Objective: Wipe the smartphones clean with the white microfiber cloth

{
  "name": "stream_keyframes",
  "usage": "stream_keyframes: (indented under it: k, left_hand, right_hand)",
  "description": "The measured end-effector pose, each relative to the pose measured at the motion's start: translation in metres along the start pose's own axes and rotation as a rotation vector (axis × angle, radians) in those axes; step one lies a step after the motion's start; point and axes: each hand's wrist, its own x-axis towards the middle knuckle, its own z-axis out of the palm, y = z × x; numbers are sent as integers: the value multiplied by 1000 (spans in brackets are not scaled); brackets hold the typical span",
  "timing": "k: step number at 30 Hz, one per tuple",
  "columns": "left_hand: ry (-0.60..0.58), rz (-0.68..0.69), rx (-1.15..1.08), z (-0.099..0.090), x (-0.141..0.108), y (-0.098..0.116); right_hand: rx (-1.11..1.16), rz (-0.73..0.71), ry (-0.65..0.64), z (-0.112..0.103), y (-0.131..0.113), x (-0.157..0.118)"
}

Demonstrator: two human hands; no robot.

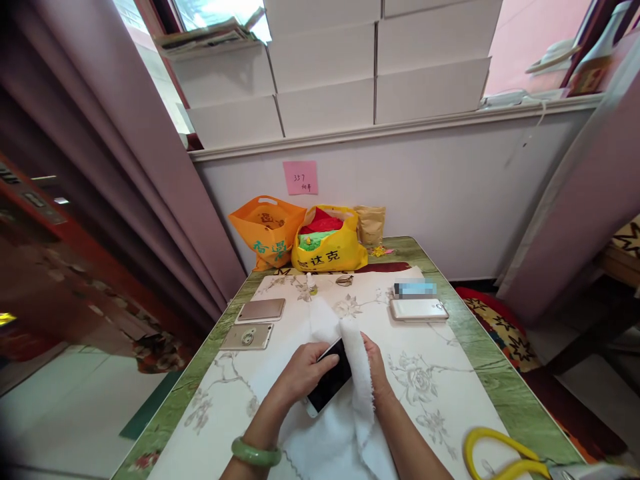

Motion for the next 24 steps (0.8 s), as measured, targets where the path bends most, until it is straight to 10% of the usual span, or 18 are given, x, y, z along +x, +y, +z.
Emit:
stream_keyframes:
  k: [10,21,24]
  left_hand:
    - [64,-169,-464,13,15,-30]
    - [744,-157,-736,31,35,-19]
    - [769,-144,-689,28,36,-22]
  right_hand:
    - [34,27,-6,4,5,-1]
    - [-452,-240,-197,12,4,-8]
    - [-499,-228,-218,13,2,-10]
